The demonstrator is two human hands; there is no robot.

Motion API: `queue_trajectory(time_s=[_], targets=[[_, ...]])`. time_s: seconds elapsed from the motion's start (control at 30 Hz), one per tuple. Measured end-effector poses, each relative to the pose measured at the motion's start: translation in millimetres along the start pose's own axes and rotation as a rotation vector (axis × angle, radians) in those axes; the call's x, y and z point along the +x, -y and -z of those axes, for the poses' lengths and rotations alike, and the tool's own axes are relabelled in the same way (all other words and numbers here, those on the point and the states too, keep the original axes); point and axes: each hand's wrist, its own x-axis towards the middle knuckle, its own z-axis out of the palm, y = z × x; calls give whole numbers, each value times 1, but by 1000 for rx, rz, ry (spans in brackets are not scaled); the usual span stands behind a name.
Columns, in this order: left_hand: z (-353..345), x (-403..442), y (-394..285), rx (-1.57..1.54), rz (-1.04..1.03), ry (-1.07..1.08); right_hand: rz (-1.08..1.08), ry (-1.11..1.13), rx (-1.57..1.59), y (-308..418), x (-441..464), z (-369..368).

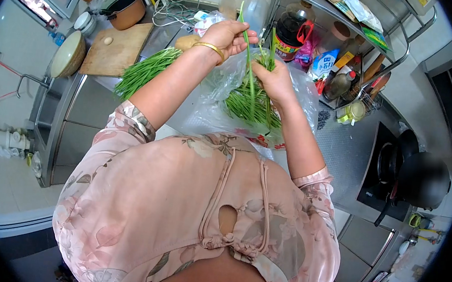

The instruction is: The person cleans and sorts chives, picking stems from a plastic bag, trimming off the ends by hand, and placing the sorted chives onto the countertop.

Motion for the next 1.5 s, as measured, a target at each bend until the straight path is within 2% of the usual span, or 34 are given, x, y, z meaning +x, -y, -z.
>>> queue_trajectory(time_s=[0.03, 0.23, 0.33, 0.47, 0.57, 0.77, 0.97, 1.07, 1.17, 1.27, 1.5], targets=[[2, 4, 1, 27, -10, 8, -48, 12, 52, 2, -1, 2], [13, 12, -2, 39, -99, -100, 178, -124, -91, -3, -6, 10], [17, 16, -9, 28, -137, -154, 154, -82, 53, -2, -7, 17], [20, 15, -9, 85, -171, -174, -74, 187, 207, 3, -10, 26], [20, 14, -9, 105, -193, -194, -205, 270, 233, 8, -15, 23], [23, 17, -8, 117, -219, -225, -292, 348, 215, 9, -18, 18], [26, 20, -5, 139, -224, -229, -314, 292, 124, 1, -11, 12], [31, 22, -7, 124, -220, -223, -211, 221, 116, 0, -11, 11], [38, 23, -10, 67, -179, -225, -25, 49, 72, -4, -12, 11], [41, 23, -3, 14, -119, -249, 69, 15, 101, -3, -13, 17], [69, 25, -8, -161, -46, -358, 62, -161, 157, 11, -37, 36]])
